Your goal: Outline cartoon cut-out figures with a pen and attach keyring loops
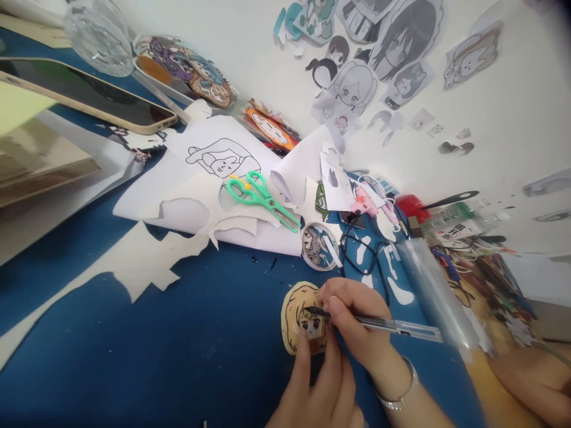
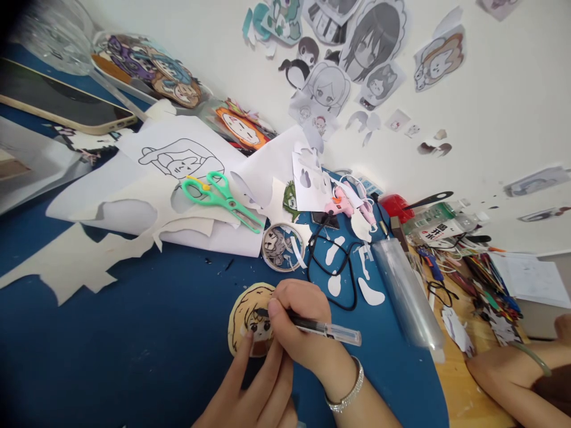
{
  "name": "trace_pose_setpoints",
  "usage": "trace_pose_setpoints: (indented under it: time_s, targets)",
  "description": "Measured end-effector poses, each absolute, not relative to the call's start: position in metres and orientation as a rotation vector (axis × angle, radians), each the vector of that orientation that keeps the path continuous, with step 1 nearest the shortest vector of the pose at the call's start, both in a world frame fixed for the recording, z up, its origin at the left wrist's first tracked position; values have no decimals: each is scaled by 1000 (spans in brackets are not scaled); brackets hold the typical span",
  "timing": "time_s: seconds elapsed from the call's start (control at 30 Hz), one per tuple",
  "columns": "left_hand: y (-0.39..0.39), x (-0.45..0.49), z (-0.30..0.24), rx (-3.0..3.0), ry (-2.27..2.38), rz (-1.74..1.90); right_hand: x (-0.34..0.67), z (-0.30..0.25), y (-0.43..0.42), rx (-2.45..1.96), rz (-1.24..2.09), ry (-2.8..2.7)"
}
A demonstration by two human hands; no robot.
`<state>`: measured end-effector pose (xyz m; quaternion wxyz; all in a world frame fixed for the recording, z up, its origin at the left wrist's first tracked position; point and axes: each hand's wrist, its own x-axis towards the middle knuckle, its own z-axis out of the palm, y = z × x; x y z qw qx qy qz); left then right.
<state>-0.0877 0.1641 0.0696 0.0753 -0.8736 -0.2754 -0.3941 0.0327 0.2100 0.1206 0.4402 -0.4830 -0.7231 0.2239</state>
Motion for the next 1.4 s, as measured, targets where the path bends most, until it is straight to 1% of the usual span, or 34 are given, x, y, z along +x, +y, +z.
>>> trace_pose_setpoints:
  time_s: [0.5,0.73,0.97,1.13,1.4]
  targets:
    - [164,-89,69,-2633,-818,-1147,38,116,209,-1283,545,-1750]
    - [164,-93,73,-2680,-796,-1076,37,117,210,-1303,516,-1758]
    - [164,-90,70,-2624,-809,-1163,36,116,209,-1279,541,-1745]
    - [165,-91,71,-2649,-808,-1124,36,117,210,-1278,541,-1738]
    - [164,-91,70,-2643,-799,-1125,39,115,209,-1217,667,-1697]
